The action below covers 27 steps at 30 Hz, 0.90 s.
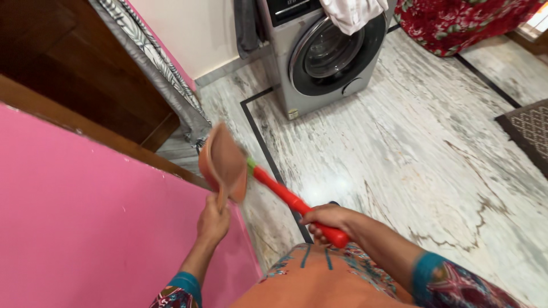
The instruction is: The person sweeps debris from the floor into a dustpan using a broom, moving through a hallway and past a washing machine.
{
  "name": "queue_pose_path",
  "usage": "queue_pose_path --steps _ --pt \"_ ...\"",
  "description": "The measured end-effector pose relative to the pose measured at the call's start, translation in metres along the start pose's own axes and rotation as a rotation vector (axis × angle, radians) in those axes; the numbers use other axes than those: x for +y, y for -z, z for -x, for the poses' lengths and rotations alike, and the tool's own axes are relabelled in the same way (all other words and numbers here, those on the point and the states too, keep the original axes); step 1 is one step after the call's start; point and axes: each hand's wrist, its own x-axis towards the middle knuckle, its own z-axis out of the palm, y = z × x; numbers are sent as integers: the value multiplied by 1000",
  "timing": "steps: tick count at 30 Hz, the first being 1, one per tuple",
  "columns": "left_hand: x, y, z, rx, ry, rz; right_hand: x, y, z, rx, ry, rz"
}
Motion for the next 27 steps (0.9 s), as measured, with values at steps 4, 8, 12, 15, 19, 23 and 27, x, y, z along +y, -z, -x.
queue_pose_path --steps 4,8,12,15,19,23,27 --pt "-72 -37 -26 -426 333 100 -7 2 -74 -98 -229 203" --pt "-82 -71 -37 -678 414 114 -2 50 -89 162 -309 872" --pt "-41 -124 -56 -757 272 189 32 176 -99 141 -426 486" --pt "29 -154 -80 -553 -172 -261 63 255 -73 197 -523 156" --pt "132 -173 -111 -635 -256 -191 75 343 -20 327 -420 -5" --pt "234 -157 -130 -607 -393 -95 44 352 19 464 -341 -366" --pt "311 -105 -141 -509 -373 30 -7 294 61 711 -174 137"
